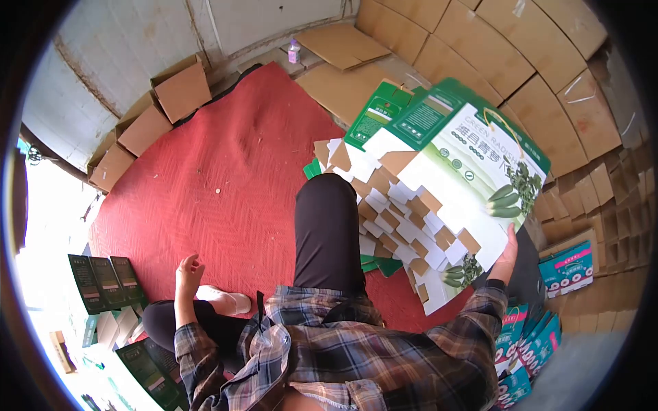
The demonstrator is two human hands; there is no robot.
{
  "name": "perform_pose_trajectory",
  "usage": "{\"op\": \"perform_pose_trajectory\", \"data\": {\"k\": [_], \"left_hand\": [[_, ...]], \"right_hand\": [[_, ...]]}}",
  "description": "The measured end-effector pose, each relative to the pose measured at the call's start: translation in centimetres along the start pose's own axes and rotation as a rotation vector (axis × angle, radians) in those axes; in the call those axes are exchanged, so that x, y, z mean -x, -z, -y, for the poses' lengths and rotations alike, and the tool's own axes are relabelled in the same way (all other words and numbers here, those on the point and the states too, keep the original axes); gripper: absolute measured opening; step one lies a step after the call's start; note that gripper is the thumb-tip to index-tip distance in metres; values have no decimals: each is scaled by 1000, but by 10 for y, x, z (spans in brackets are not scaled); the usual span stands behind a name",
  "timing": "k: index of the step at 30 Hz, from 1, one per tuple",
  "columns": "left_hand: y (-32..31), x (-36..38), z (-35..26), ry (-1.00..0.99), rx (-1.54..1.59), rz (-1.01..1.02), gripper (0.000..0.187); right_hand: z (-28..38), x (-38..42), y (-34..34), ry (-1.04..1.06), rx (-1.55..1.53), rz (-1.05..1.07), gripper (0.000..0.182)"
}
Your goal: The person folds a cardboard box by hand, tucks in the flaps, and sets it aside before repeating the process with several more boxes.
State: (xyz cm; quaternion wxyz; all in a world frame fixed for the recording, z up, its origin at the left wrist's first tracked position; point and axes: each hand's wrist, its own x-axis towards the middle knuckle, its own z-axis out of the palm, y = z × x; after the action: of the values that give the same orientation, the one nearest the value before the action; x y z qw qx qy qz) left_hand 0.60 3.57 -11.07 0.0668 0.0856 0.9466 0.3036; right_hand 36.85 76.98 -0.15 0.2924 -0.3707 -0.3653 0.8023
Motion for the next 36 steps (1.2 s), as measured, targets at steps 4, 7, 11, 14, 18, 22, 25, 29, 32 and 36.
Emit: {"op": "perform_pose_trajectory", "data": {"k": [4, 7, 11, 14, 18, 22, 25, 29, 32, 36], "left_hand": [[9, 4, -3, 23, 54, 4, 38], [9, 3, -3, -6, 67, -22, 38], [7, -1, 1, 44, 266, -67, 37], [16, -1, -5, 145, 534, -74, 35], [38, 4, -19, 259, 858, -119, 36], [55, 12, -16, 250, 1063, -184, 43], [57, 5, 7, 84, 1133, -255, 43], [85, 26, 25, 105, 1459, -251, 41], [92, 34, 27, -75, 1239, -462, 40], [91, 30, 30, -380, 608, -808, 39]], "right_hand": [[8, 8, -44, 30, 25, 32, 66], [12, -3, -68, 64, 18, 124, 65], [5, -7, -144, 126, 80, 169, 58], [-24, 25, -241, 233, 191, 175, 53], [-64, -48, -283, 56, 120, 568, 48], [-116, -38, -369, 50, 216, 683, 44], [-147, -24, -415, -115, 231, 893, 42], [-199, -3, -461, -325, 389, 1061, 39], [-226, 17, -479, -413, 462, 1094, 41], [-242, 15, -483, -566, 514, 1150, 46]]}}
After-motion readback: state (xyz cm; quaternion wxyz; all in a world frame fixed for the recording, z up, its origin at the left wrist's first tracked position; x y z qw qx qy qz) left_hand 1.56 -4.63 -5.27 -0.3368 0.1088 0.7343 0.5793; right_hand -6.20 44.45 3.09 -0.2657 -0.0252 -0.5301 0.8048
